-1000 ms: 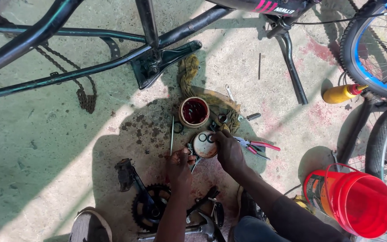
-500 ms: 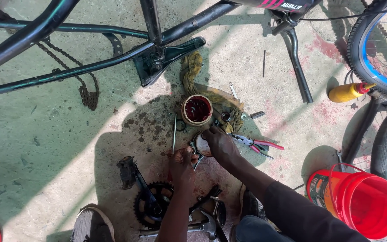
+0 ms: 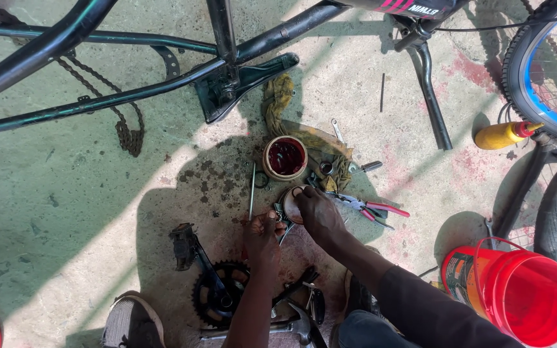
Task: The person works on a bicycle bottom bracket, using a small tool to apply grease to a bearing. They then use pliers to manipulate the bearing and a wrench to tighten a component on the bicycle frame.
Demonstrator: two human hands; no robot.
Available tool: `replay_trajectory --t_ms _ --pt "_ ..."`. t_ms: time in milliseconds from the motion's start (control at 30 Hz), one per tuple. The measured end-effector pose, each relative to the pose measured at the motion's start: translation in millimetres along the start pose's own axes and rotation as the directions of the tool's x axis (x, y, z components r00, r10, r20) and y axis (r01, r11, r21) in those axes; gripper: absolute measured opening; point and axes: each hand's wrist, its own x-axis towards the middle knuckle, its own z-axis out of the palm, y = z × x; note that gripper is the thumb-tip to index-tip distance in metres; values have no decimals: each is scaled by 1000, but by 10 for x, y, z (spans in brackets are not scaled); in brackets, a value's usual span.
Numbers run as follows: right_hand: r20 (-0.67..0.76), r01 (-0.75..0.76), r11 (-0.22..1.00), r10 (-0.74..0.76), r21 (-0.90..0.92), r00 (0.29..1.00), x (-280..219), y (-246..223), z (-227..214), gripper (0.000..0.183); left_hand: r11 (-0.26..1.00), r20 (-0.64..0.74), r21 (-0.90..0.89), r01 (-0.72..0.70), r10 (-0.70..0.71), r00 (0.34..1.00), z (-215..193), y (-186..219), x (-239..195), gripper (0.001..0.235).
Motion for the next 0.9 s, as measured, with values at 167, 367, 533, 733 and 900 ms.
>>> replay_trajectory --t_ms 167,367,533,733,900 --pt "11 -77 996 78 -42 997 43 -290 -167 11 1000 29 8 -4 4 1000 -61 -131 70 22" --pt "-68 -180 982 183 51 981 -95 -78 -17 10 999 33 -30 25 -24 999 -88 -209 118 23" --pt "-236 -355 916 393 189 889 -158 -59 -288 7 999 -3 -42 23 -23 1000 -76 -202 102 23" --pt "-289 -600 800 578 15 763 -284 124 -797 16 999 -3 -34 -2 2 1000 -88 -320 223 25" --pt "-245 -687 714 648 -133 721 -216 57 -965 17 996 -1 -88 -22 22 1000 0 -146 146 24"
